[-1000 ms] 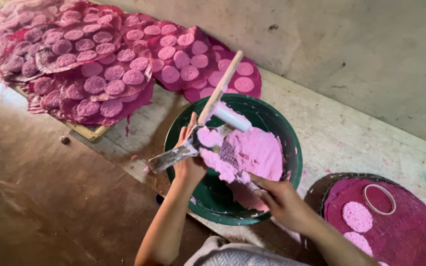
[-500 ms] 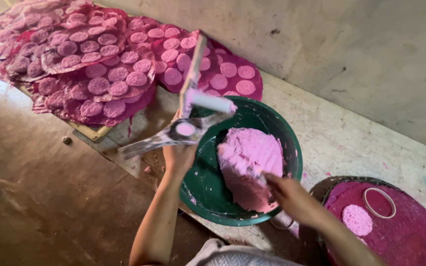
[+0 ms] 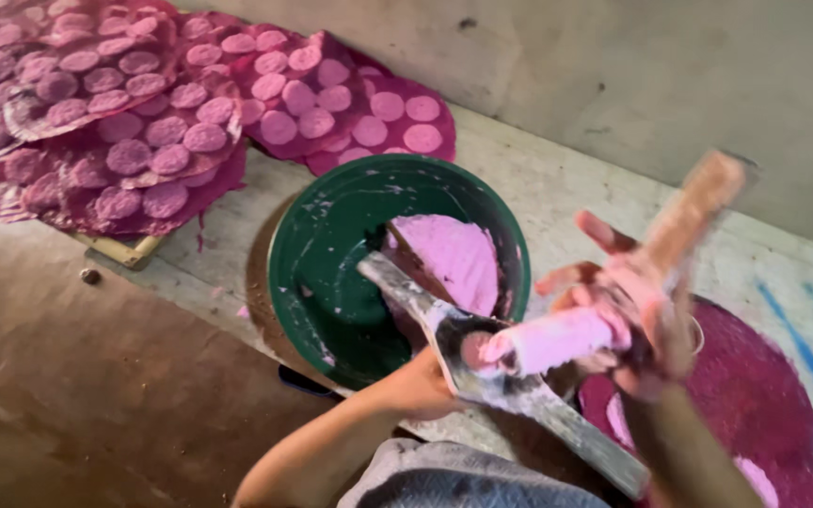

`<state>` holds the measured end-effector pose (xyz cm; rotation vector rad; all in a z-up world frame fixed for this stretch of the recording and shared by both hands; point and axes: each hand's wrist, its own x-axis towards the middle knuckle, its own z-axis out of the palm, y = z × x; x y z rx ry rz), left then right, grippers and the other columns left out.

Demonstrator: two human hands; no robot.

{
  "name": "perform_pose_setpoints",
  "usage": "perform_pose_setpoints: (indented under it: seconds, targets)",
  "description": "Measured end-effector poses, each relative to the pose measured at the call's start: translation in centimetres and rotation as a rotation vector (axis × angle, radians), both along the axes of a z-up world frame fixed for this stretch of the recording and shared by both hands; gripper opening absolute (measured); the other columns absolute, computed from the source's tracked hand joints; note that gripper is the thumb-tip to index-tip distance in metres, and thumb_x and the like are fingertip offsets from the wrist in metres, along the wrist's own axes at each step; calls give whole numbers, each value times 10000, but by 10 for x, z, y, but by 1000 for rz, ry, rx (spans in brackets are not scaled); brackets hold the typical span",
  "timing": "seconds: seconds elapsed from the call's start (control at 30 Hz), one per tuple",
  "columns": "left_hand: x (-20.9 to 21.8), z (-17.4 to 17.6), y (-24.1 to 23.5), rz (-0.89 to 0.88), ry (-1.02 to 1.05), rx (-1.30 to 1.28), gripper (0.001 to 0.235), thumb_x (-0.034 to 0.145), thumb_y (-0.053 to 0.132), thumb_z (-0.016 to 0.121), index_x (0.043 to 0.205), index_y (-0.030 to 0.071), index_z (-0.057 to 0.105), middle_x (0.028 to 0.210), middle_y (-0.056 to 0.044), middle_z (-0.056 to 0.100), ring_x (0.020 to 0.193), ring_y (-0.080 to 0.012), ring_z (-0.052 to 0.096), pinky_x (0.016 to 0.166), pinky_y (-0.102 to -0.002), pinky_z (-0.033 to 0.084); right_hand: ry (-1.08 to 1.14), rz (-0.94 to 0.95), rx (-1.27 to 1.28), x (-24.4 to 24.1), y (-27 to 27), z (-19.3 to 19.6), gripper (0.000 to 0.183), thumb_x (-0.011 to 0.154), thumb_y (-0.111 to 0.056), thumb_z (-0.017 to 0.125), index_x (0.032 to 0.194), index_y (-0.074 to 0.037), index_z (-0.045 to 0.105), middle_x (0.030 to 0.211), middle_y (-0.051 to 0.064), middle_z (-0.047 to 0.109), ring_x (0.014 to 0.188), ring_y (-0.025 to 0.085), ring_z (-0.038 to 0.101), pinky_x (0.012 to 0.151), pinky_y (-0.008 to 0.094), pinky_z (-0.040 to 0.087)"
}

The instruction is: The person uses a specialized handheld mold tool to shape pink dough-like material into small disks on a purple work surface, then uses a thin stick to pick up and gather more material from a green bowl, repeating the shaping process to create multiple disks.

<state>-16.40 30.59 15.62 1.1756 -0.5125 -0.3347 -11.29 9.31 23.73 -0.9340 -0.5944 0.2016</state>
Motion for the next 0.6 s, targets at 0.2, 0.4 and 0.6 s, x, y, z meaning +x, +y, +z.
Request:
perform_pose_setpoints:
  seconds: [0.2, 0.4, 0.6]
  targets:
    - [-11, 38, -21, 22, -348, 725, 281, 842, 178, 804, 1056, 55, 670, 958, -88, 693, 907, -198, 658, 804, -371, 554, -817, -386, -875, -64, -86, -1, 610, 918, -283, 655, 1474, -143, 447, 1334, 248, 623, 1098, 358, 719, 852, 434, 604]
    - [-36, 24, -88, -275, -432, 655, 339, 851, 204, 776, 1149, 78, 674, 1076, -81, 712, 1017, -195, 680, 884, -363, 556, -936, -425, -767, -110, -106, -17, 634, 1005, -186, 636, 1566, -125, 348, 1433, 284, 565, 1278, 464, 656, 1016, 497, 590]
    - [-11, 2, -140, -391, -358, 325, 429, 844, 207, 762, 1246, 88, 673, 1210, -86, 725, 1155, -194, 690, 994, -362, 554, -484, -509, -801, -138, -152, -50, 794, 985, -292, 670, 1614, -115, 218, 1588, 265, 410, 1439, 425, 497, 1139, 498, 440]
